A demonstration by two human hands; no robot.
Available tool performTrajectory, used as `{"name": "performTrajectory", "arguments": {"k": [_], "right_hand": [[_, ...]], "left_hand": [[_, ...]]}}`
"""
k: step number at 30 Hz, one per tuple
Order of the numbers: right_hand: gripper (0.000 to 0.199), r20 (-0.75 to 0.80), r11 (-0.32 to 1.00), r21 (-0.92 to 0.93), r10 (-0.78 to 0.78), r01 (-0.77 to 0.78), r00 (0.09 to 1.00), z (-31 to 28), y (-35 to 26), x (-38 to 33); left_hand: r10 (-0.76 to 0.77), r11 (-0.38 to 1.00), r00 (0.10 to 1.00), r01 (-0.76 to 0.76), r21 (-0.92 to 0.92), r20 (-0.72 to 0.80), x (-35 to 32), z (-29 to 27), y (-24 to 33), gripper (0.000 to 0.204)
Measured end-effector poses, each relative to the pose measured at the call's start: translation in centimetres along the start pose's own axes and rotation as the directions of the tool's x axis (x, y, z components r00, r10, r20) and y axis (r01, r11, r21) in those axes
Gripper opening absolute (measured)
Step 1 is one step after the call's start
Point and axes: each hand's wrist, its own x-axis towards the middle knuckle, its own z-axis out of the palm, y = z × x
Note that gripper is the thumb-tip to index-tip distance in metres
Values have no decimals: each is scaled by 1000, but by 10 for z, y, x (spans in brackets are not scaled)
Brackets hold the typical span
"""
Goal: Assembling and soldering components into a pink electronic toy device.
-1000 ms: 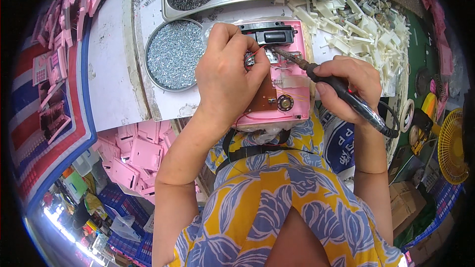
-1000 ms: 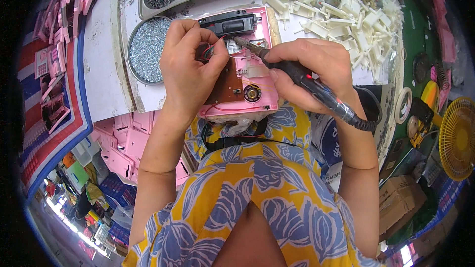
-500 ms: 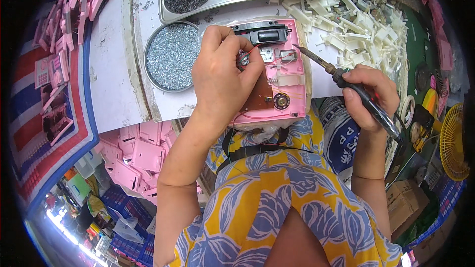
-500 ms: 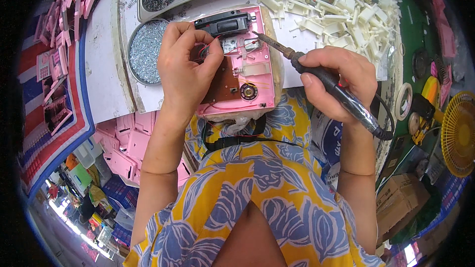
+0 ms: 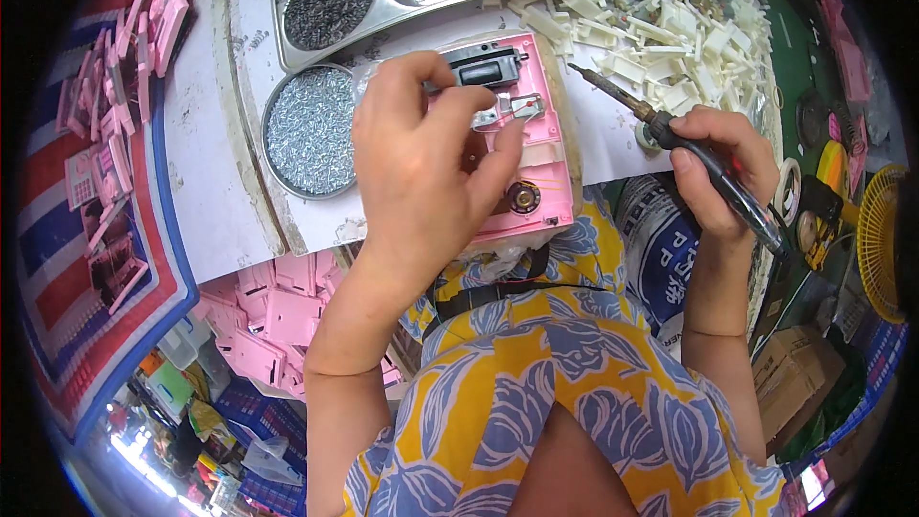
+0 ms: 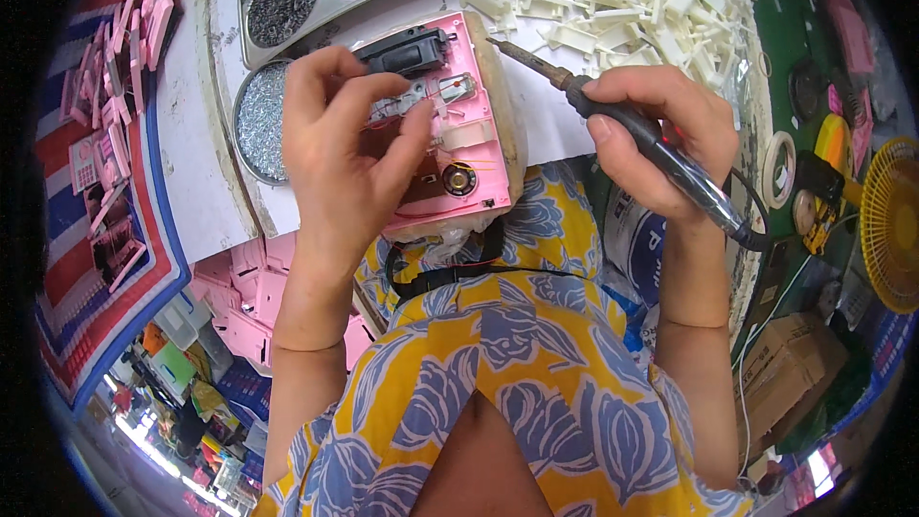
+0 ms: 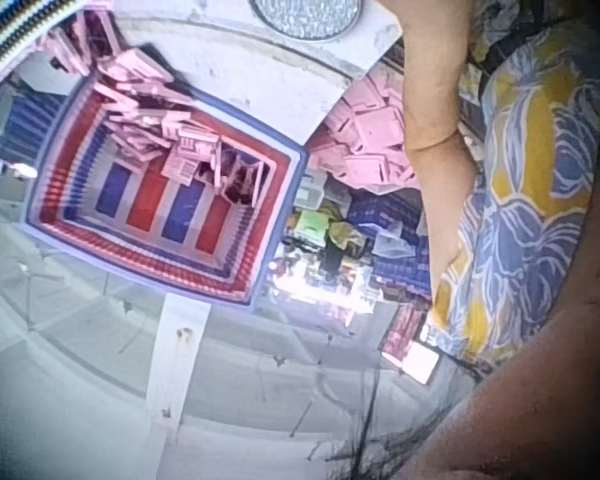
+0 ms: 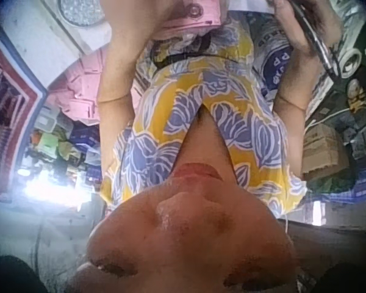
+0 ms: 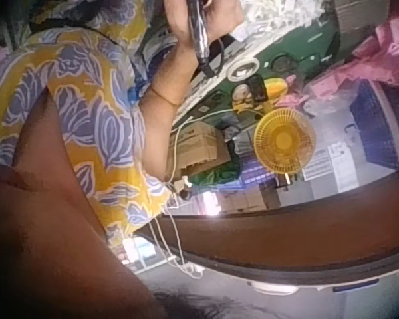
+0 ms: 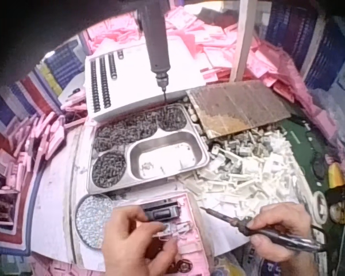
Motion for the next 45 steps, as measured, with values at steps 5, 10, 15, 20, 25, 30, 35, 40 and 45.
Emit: {"name": "performTrajectory", "arguments": {"k": [5,10,15,20,25,30,35,40,45], "right_hand": [[24,-1,999,-13,-53,53,999,-4,-1,1],[24,-32,1000,-18,-23,23,999,-7,2,-2],[24,-19,999,-13,-41,40,999,-4,1,1],[23,-26,999,-25,-46,46,999,-8,0,-1],[23,-51,999,-37,-41,39,998,-14,2,-7],[24,-37,1000,-28,-3,1,999,-13,-1,-8],[25,-20,998,-45,-35,34,999,-13,-3,-6],[32,-145,983,163,106,-82,984,-3,-6,-15],[53,54,992,122,-35,29,998,51,-20,2]], "left_hand": [[16,990,995,-30,139,100,5,8,0,13],[11,995,998,-18,100,66,1,11,-3,15],[130,978,978,-154,141,164,5,4,4,25],[169,967,969,-198,158,179,2,7,-10,22],[173,981,966,-187,56,192,-3,4,-1,25],[233,970,894,-242,-25,383,-9,1,19,28],[208,978,900,-202,-56,383,-13,9,17,20],[51,944,918,84,-318,394,-24,-4,8,18],[-341,688,774,592,-420,533,-27,0,3,11]]}}
